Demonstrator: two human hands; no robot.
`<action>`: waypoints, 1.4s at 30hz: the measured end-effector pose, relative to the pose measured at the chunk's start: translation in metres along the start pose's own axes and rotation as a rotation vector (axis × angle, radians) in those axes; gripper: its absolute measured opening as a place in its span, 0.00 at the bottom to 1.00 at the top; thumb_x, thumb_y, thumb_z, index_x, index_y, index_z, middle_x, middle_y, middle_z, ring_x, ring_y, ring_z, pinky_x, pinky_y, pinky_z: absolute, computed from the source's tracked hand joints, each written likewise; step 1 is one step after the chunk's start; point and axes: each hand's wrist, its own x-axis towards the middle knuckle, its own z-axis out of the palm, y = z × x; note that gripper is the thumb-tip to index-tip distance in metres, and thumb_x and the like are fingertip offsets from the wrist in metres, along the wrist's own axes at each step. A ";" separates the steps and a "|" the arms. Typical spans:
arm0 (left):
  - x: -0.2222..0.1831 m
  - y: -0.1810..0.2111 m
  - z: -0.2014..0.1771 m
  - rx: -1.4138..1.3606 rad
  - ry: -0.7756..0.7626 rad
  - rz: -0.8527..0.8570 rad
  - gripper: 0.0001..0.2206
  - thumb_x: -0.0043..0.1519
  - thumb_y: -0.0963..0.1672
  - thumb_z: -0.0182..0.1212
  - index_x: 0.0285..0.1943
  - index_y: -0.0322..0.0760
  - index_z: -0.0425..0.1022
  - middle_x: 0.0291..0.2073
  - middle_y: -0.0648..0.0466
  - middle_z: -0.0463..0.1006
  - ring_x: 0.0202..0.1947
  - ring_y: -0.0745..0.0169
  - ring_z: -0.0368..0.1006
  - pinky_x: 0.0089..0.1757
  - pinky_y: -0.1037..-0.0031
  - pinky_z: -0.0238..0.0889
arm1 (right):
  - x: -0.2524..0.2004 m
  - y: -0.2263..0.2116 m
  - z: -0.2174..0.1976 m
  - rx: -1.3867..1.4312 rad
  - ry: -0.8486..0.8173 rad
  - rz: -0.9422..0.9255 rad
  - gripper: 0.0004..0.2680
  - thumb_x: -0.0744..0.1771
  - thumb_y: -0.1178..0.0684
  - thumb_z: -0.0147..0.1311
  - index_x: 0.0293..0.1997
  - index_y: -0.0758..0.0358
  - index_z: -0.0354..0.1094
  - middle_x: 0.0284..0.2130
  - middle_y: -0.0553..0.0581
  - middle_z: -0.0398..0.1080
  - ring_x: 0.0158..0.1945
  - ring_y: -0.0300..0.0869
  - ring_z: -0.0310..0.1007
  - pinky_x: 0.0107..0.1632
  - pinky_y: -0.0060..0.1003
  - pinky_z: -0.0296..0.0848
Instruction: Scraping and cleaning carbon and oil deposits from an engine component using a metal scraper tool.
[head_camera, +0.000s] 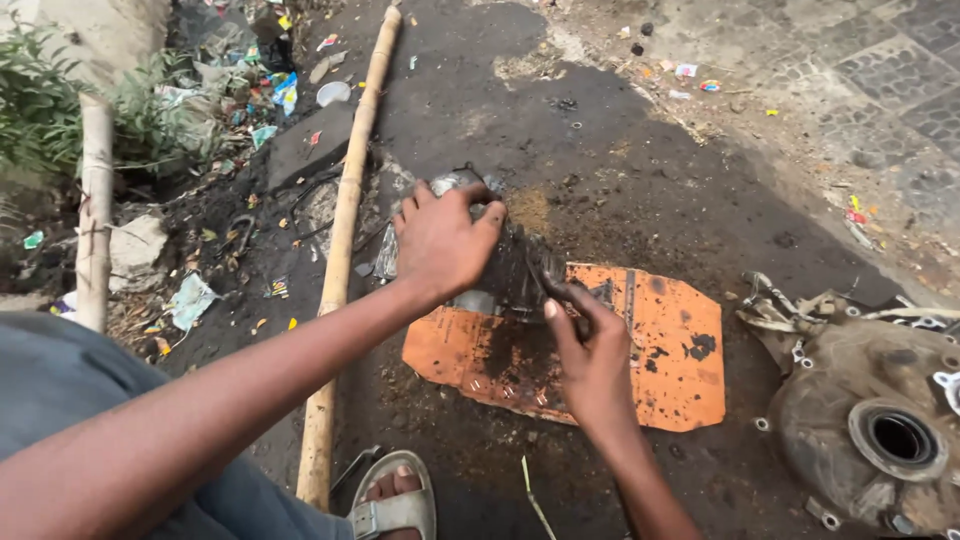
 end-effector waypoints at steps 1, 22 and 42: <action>-0.002 0.003 -0.004 0.006 -0.019 -0.007 0.20 0.61 0.55 0.55 0.58 0.53 0.79 0.58 0.33 0.68 0.63 0.31 0.61 0.63 0.49 0.49 | 0.003 -0.005 -0.004 0.039 -0.083 0.105 0.14 0.69 0.50 0.52 0.60 0.59 0.73 0.16 0.49 0.60 0.16 0.34 0.52 0.19 0.35 0.48; 0.021 0.011 0.002 0.080 -0.061 0.063 0.23 0.63 0.57 0.50 0.67 0.58 0.72 0.60 0.31 0.68 0.64 0.28 0.60 0.63 0.41 0.46 | -0.009 0.005 0.001 -0.049 0.000 -0.060 0.12 0.68 0.52 0.55 0.55 0.63 0.76 0.16 0.49 0.64 0.18 0.32 0.53 0.21 0.34 0.49; 0.009 0.027 0.000 0.086 -0.101 0.091 0.24 0.61 0.56 0.54 0.61 0.47 0.78 0.59 0.31 0.68 0.64 0.32 0.61 0.62 0.44 0.49 | 0.017 0.002 -0.009 -0.030 0.029 -0.053 0.12 0.68 0.52 0.55 0.55 0.64 0.75 0.17 0.45 0.65 0.19 0.32 0.53 0.22 0.33 0.49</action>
